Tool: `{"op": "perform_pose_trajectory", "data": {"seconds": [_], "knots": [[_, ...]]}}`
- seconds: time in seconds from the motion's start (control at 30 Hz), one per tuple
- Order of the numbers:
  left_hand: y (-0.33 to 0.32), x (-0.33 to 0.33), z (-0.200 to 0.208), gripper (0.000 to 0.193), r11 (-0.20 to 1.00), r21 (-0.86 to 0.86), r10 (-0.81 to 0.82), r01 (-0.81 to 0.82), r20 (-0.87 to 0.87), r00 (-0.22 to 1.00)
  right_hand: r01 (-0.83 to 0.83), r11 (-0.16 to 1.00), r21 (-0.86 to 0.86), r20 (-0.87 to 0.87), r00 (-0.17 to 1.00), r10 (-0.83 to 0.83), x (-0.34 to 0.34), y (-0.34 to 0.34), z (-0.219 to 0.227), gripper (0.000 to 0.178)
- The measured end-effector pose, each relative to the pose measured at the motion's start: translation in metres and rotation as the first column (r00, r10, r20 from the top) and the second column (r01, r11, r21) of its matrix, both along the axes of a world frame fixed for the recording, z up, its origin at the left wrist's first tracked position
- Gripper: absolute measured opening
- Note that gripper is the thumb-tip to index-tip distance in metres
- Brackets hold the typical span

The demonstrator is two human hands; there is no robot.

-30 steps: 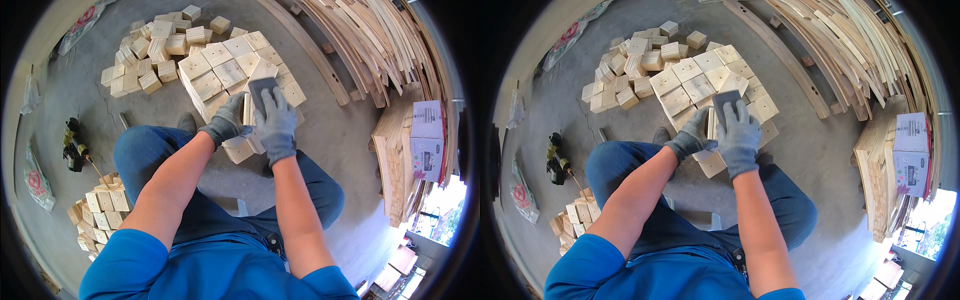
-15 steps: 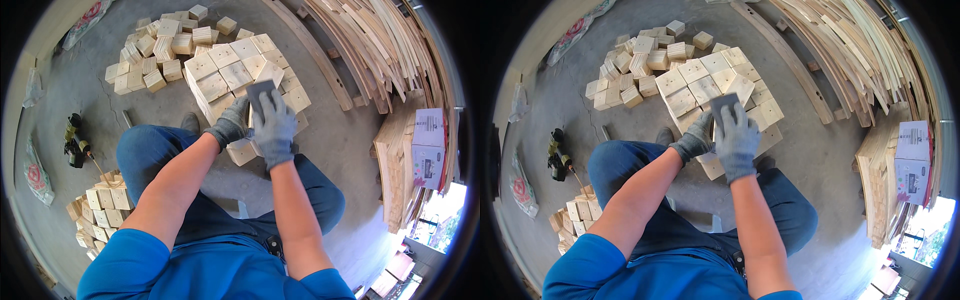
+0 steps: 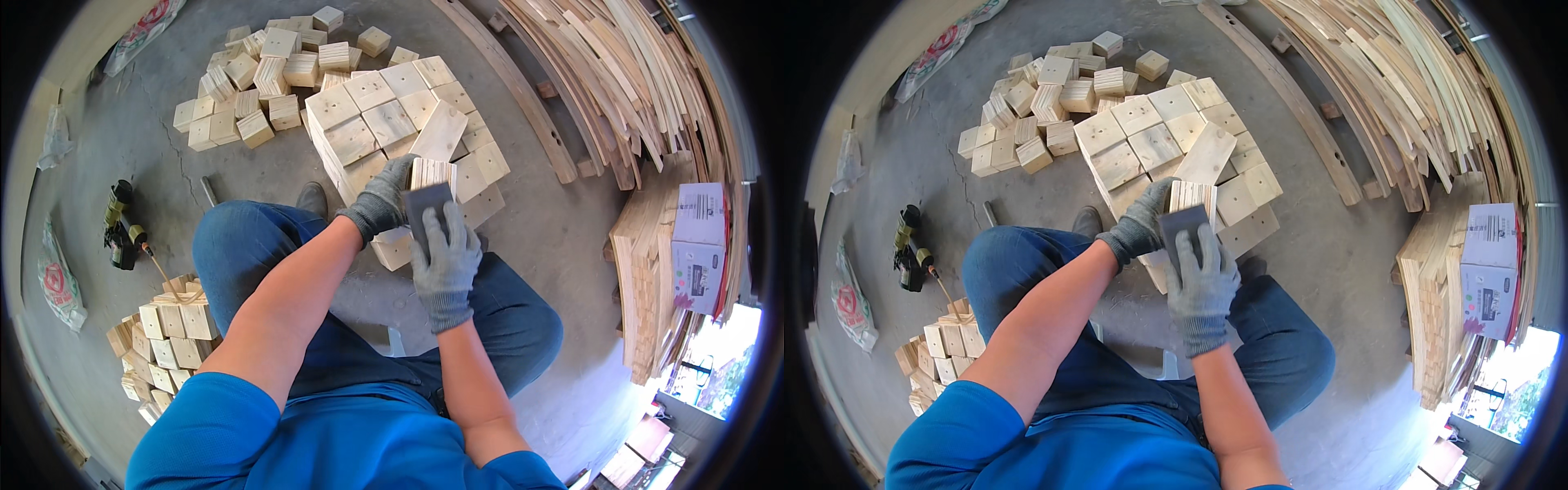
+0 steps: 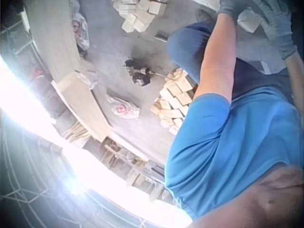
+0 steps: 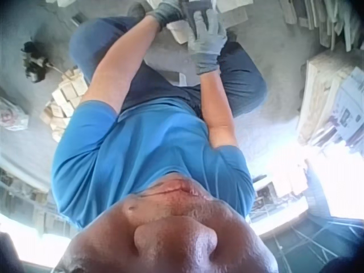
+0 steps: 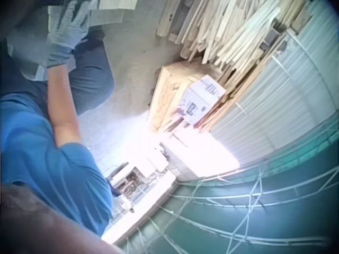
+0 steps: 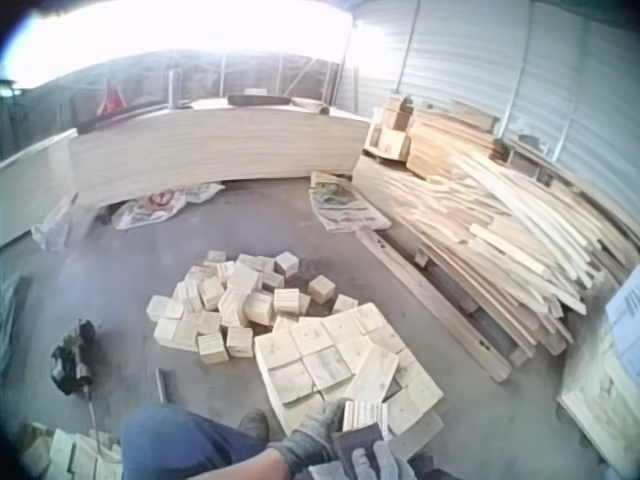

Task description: The person sits on the floor and sands small wooden blocks one by one using a sanding block. They pick up each block, rub its surfaces, and place it back into a pile.

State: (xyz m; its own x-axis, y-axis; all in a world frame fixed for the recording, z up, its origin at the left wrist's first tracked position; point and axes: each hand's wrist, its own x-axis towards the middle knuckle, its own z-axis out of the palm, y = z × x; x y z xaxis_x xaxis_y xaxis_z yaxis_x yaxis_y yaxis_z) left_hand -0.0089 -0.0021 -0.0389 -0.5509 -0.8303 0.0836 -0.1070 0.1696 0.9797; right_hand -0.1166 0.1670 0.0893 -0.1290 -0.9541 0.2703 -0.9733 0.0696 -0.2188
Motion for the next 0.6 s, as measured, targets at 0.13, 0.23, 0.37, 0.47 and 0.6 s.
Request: {"op": "perform_pose_trajectory", "data": {"seconds": [0.13,0.23,0.37,0.47,0.6], "knots": [[0.003,-0.003,0.011,0.100,0.998,0.055,-0.019,0.022,-0.056,0.998,-0.010,1.000,-0.017,-0.024,1.000,0.010,-0.003,0.005,-0.002,0.063],[0.001,0.001,0.011,0.101,0.999,-0.054,0.011,-0.004,0.138,0.990,0.003,1.000,0.011,-0.012,1.000,-0.002,-0.006,-0.030,0.003,0.063],[0.000,0.000,-0.004,0.104,0.984,-0.176,0.042,-0.038,0.020,0.999,0.066,0.996,0.059,0.032,0.997,-0.068,-0.014,-0.103,0.012,0.059],[0.000,0.000,0.008,0.119,1.000,-0.014,-0.019,0.020,0.063,0.998,0.130,0.989,0.073,0.009,0.991,-0.131,-0.025,-0.136,0.014,0.058],[0.000,0.005,0.014,0.115,0.999,-0.045,0.010,-0.002,0.173,0.985,0.114,0.992,0.048,-0.011,0.993,-0.114,-0.024,-0.127,0.009,0.059]]}}
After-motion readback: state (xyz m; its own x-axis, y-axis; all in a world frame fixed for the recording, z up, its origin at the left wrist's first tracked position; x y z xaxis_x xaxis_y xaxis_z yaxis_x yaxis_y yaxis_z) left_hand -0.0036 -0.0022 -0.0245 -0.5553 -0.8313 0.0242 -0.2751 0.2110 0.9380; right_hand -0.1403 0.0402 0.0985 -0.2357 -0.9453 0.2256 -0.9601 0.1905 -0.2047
